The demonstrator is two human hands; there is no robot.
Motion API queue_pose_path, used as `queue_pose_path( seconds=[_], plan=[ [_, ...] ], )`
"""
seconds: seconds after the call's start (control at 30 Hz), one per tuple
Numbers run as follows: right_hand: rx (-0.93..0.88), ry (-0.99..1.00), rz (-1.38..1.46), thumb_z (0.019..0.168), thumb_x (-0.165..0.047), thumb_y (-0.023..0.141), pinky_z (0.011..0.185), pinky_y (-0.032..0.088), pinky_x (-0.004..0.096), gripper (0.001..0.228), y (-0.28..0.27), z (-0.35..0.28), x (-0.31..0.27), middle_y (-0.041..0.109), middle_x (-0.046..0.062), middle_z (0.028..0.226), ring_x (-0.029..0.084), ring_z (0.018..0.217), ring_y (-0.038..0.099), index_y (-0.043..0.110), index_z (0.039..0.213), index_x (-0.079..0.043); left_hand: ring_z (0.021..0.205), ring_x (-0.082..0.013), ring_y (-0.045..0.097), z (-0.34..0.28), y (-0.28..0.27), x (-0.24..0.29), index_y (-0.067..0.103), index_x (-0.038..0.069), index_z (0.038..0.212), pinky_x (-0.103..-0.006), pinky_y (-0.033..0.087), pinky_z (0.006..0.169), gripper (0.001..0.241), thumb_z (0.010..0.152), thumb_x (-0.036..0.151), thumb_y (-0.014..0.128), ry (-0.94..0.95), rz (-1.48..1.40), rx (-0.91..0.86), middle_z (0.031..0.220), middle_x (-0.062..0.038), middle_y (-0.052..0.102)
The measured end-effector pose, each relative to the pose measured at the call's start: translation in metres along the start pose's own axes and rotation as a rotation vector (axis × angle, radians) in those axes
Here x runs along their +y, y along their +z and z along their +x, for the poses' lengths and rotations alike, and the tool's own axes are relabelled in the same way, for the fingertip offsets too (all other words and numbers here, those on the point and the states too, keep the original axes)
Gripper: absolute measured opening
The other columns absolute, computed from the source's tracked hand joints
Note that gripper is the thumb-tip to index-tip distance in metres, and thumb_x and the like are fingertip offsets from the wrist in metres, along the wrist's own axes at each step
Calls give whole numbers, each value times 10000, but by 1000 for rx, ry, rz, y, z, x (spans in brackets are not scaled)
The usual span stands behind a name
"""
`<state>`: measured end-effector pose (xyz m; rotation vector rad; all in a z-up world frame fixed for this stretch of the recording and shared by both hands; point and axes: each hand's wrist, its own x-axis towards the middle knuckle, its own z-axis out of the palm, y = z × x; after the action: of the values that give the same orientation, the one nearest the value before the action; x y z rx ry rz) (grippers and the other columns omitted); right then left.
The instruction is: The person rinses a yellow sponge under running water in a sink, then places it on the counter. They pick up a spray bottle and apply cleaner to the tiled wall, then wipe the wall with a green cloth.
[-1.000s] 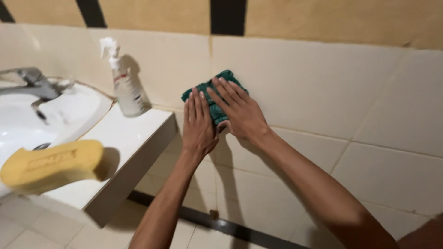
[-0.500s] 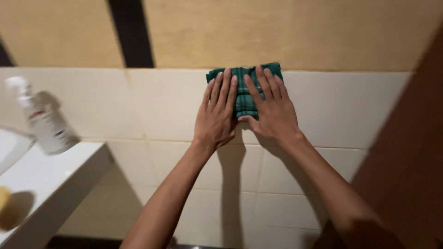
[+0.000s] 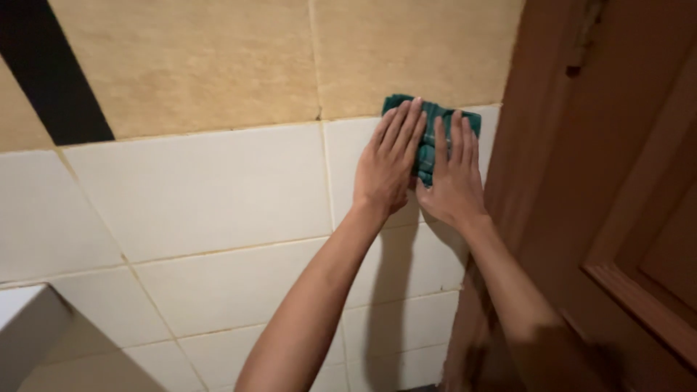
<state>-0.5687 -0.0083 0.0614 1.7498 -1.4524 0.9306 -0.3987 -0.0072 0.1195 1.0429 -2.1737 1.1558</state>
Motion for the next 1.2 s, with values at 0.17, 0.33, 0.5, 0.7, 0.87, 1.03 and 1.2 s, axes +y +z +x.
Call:
queue_pose_path(
  seconds=[0.17, 0.33, 0.5, 0.7, 0.87, 1.03, 1.2],
  plan=[
    [41, 62, 36, 910, -326, 747, 1291, 110, 583, 1038, 16, -32, -8, 79, 308, 1698, 479, 1587, 82, 111, 1658, 7, 1593, -254, 119, -12, 15, 19, 207, 14, 1631, -408, 63, 1305, 979, 886, 460, 658, 43, 9, 4, 1723, -131, 129],
    [-65, 57, 90, 850, -338, 747, 1268, 118, 584, 1056, 13, -46, -35, 85, 323, 1676, 495, 1560, 84, 123, 1637, -11, 1588, -232, 131, -55, 28, -6, 204, 41, 1642, -399, 88, 1299, 1062, 824, 526, 675, 99, 16, -26, 1725, -108, 136],
    [-40, -44, 100, 942, -422, 702, 1269, 135, 598, 1025, 9, -32, -75, 89, 364, 1669, 520, 1561, 111, 128, 1636, 66, 1590, -239, 200, -86, 33, -44, 244, 42, 1643, -411, 147, 1309, 883, 962, 435, 645, 78, 217, 134, 1721, -122, 179],
    [31, -151, 31, 971, -435, 672, 1268, 134, 594, 972, 17, 19, -149, 109, 386, 1665, 533, 1558, 118, 192, 1612, 117, 1584, -235, 223, -115, 18, -125, 255, 53, 1644, -422, 176, 1298, 942, 914, 521, 624, -5, 87, 120, 1720, -114, 209],
    [59, -287, 55, 979, -461, 669, 1278, 125, 596, 970, 24, 63, -224, 109, 367, 1674, 510, 1566, 118, 213, 1629, 97, 1580, -247, 233, -160, 1, -198, 261, 53, 1633, -433, 190, 1292, 941, 906, 511, 645, -110, 68, 94, 1713, -123, 217],
    [40, -417, 110, 952, -472, 689, 1273, 97, 574, 988, 38, 84, -306, 105, 349, 1682, 490, 1573, 106, 222, 1632, 72, 1566, -274, 237, -222, -1, -251, 264, 46, 1621, -461, 188, 1286, 942, 908, 529, 648, -254, -6, 70, 1700, -138, 225],
    [-151, -467, 126, 846, -482, 737, 1257, 72, 551, 1098, 45, 91, -385, 78, 307, 1671, 445, 1556, 59, 157, 1629, 24, 1576, -298, 228, -282, 5, -286, 246, 0, 1617, -453, 189, 1291, 926, 934, 485, 639, -387, 82, -23, 1701, -179, 214]
  ],
)
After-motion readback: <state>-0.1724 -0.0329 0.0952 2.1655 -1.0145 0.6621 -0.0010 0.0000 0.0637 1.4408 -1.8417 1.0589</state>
